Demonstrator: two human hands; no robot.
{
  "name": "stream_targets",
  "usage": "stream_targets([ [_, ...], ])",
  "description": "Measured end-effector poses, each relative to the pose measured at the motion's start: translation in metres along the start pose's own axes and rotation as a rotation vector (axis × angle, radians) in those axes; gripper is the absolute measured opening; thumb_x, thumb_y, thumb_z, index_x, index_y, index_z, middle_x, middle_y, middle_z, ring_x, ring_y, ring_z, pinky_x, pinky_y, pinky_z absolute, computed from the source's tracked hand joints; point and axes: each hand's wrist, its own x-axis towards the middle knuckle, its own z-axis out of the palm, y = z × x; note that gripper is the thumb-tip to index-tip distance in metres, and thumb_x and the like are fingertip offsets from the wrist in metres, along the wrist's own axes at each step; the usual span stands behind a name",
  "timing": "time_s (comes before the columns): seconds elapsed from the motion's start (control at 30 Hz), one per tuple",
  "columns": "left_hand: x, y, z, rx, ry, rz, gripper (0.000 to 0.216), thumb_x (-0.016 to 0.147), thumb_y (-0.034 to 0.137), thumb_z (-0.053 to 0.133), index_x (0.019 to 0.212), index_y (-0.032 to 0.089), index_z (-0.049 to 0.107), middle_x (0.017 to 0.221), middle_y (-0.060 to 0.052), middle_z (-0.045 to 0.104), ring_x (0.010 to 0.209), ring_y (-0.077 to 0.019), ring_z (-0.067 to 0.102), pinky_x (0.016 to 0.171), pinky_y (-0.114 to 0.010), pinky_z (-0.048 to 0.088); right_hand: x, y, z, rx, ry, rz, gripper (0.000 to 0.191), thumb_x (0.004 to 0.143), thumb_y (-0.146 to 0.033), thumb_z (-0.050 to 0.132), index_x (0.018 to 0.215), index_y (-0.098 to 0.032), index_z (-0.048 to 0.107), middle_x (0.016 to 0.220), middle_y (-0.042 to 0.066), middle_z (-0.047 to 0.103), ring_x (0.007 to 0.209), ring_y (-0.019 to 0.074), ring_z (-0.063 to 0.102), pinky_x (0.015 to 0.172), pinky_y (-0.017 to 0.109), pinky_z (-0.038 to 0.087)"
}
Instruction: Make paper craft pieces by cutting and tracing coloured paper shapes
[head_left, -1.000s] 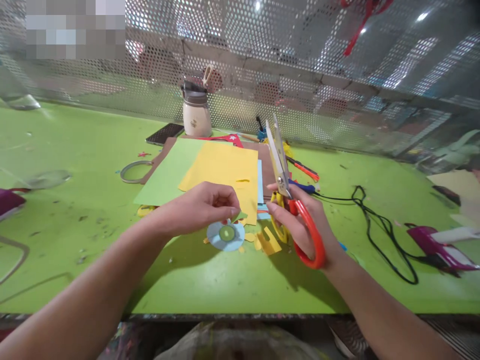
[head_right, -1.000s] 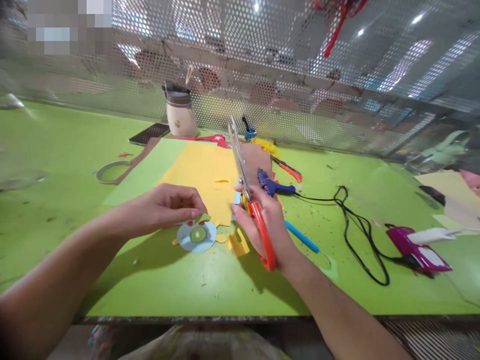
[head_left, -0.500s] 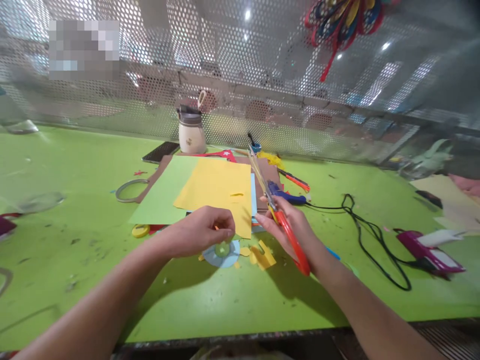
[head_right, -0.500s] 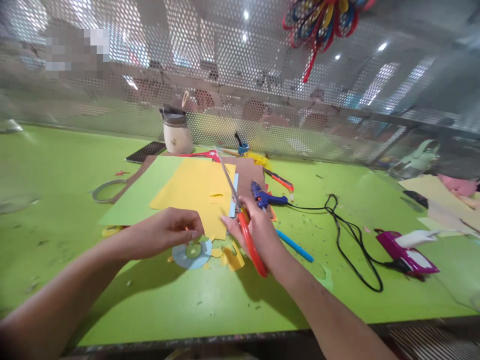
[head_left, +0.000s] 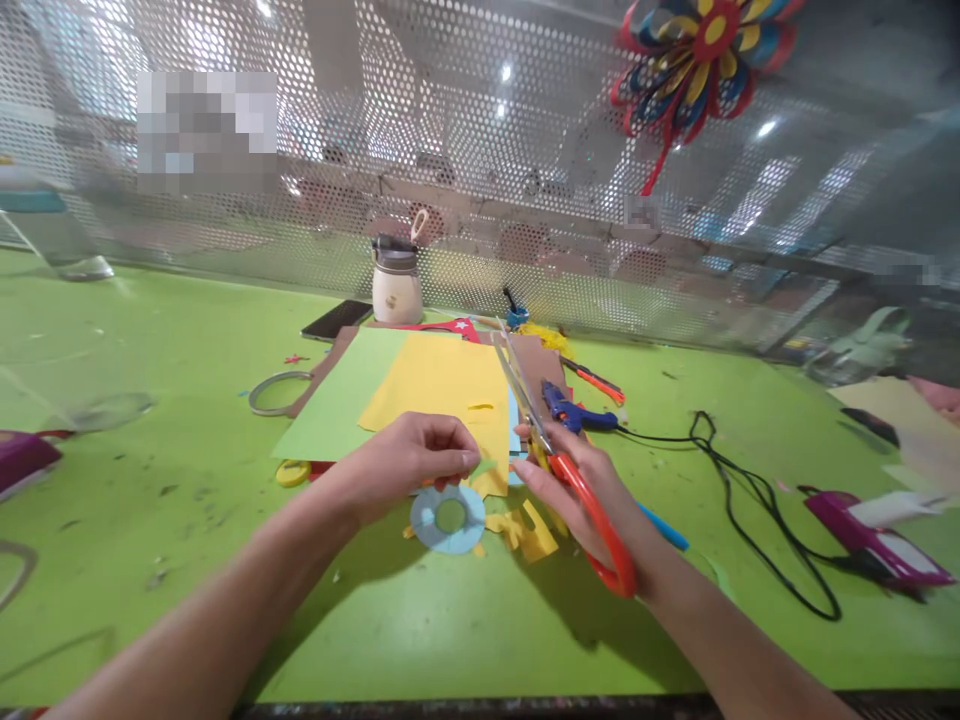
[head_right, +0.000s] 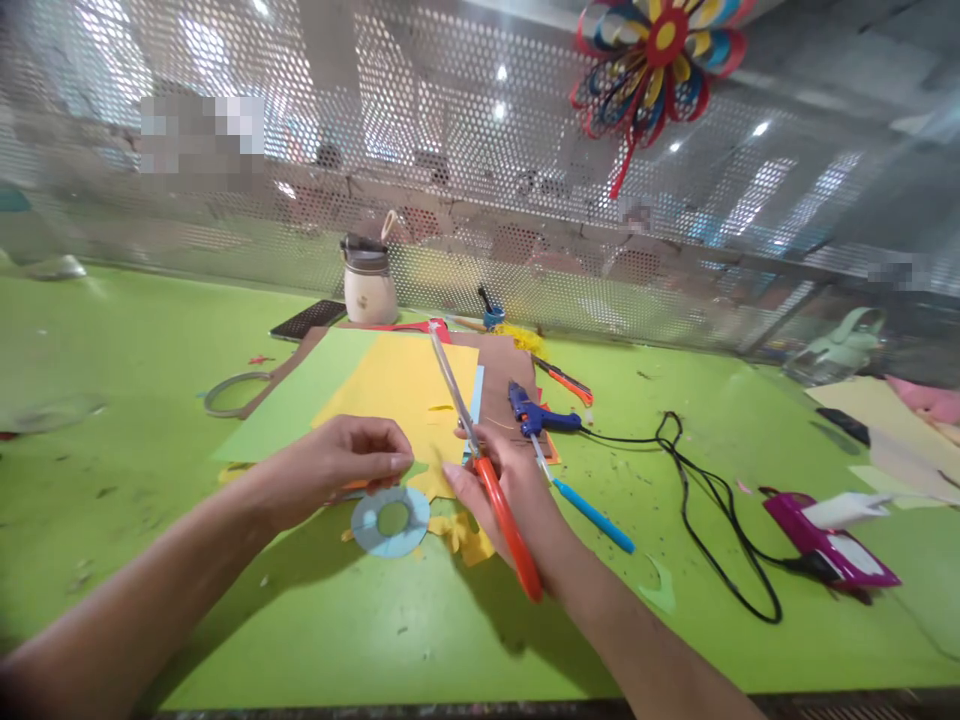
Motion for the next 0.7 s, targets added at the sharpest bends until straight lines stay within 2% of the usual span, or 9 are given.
stream_targets([
  [0.1,0.001,-0.002,0.001,-0.134,0.064,-0.013,0.026,0.071,0.04,0.074,0.074,0.015,0.064,0.059,0.003,0.058,0.054,-0.0089,0.048,0.05,-0.02,0.034,-0.003,-0.005,0.003,-0.007,-0.002,-0.009,0.039,0.082,-0.045,0.064,0.109,-0.017,0.064,0.068,0.001,0.059,0.068,0.02,0.06,0.056,0.028,0.049],
  [0.2,0.001,-0.003,0.003,-0.18,0.078,-0.003,0.025,0.072,0.037,0.074,0.073,0.015,0.064,0.06,0.002,0.059,0.057,-0.0096,0.05,0.055,-0.022,0.038,-0.006,-0.01,0.005,0.012,0.014,0.004,0.037,0.083,-0.045,0.063,0.109,-0.018,0.064,0.083,0.006,0.064,0.079,0.022,0.063,0.058,0.028,0.05],
  [0.27,0.0,-0.001,0.005,-0.166,0.067,-0.006,0.022,0.072,0.035,0.073,0.072,0.015,0.065,0.06,0.002,0.059,0.056,-0.01,0.05,0.055,-0.023,0.038,-0.008,-0.012,0.005,0.075,0.019,0.031,0.039,0.081,-0.045,0.066,0.11,-0.02,0.062,0.09,0.006,0.065,0.076,0.0199,0.063,0.057,0.027,0.049],
  [0.37,-0.001,0.002,0.009,-0.131,0.038,-0.011,0.018,0.072,0.031,0.072,0.07,0.014,0.065,0.059,0.002,0.06,0.055,-0.0103,0.05,0.056,-0.024,0.038,-0.01,-0.015,0.005,0.172,0.013,0.063,0.042,0.08,-0.044,0.068,0.113,-0.021,0.058,0.082,0.002,0.063,0.065,0.0153,0.06,0.056,0.025,0.048],
  [0.5,-0.001,0.001,0.015,-0.101,-0.045,-0.032,0.017,0.072,0.03,0.071,0.074,0.014,0.067,0.061,0.001,0.062,0.055,-0.0108,0.051,0.057,-0.025,0.04,-0.01,-0.013,0.006,0.244,-0.044,0.08,0.041,0.079,-0.035,0.069,0.115,-0.021,0.055,0.083,0.001,0.061,0.068,0.0141,0.06,0.061,0.026,0.048],
  [0.7,0.0,-0.001,0.021,-0.126,-0.083,-0.042,0.013,0.072,0.027,0.07,0.074,0.014,0.066,0.06,0.001,0.063,0.055,-0.0103,0.052,0.056,-0.024,0.041,-0.012,-0.009,0.011,0.304,-0.06,0.088,0.037,0.077,-0.019,0.065,0.113,-0.022,0.056,0.076,-0.003,0.056,0.06,0.0109,0.052,0.055,0.023,0.044],
])
